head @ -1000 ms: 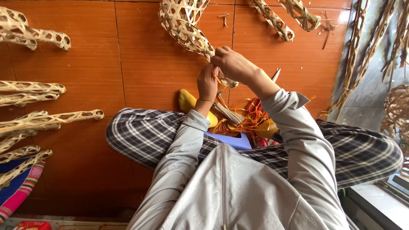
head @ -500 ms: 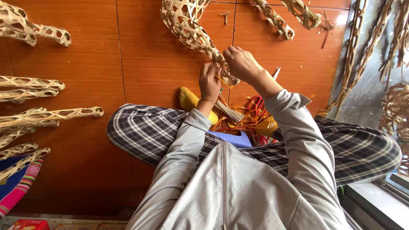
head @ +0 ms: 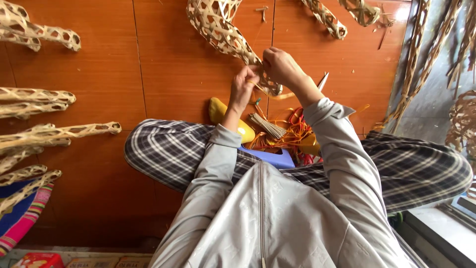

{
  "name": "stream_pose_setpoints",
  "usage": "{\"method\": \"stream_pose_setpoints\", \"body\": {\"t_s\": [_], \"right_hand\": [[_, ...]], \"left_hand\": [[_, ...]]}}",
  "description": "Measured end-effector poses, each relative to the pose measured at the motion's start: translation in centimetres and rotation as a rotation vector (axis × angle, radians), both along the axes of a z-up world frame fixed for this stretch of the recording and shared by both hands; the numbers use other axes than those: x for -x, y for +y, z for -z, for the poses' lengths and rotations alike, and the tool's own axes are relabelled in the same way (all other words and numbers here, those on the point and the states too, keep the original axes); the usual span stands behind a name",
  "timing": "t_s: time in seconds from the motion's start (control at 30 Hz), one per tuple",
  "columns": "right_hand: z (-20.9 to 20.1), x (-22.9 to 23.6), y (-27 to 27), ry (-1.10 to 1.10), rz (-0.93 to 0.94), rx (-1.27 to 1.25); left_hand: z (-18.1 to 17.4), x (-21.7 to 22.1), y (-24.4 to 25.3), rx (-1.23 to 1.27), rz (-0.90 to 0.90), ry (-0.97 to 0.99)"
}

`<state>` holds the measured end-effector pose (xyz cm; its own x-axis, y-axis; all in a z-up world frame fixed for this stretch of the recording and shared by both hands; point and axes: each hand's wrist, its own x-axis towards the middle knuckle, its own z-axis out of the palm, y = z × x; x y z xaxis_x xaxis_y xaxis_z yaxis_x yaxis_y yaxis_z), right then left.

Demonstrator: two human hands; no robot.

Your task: Weaving and tying bamboo strips to create decorative animal-shaped figures.

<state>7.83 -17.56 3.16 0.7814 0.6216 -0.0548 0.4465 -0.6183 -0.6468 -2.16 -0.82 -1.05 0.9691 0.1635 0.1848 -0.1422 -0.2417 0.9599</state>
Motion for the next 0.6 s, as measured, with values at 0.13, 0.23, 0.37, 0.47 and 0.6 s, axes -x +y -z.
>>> {"method": "stream_pose_setpoints", "body": {"t_s": [0.13,0.23,0.37,0.47,0.6], "right_hand": [[0.4,0.2,-0.3,-0.005,0.056,-0.153],[0.8,0.2,-0.5,0.102,0.155,-0.199],[1.1,0.5,0.4,1.093,0.521,-0.87],[0.5,-0.4,0.4,1.044,0.382,-0.775],[-1.3,-0.8,0.4,0.75,0.193,-0.371]], "left_hand": [[0.1,-1.1,0.6,0.615,0.106,0.418],[0.1,-1.4,0.2,0.561,0.139,0.343],[-0.9,-1.2,0.3,0.623,0.116,0.357],[-0.5,-1.4,0.9,0.647,0.128,0.365],[0.4,-0.9,1.6,0.407,0.141,0.271]]}}
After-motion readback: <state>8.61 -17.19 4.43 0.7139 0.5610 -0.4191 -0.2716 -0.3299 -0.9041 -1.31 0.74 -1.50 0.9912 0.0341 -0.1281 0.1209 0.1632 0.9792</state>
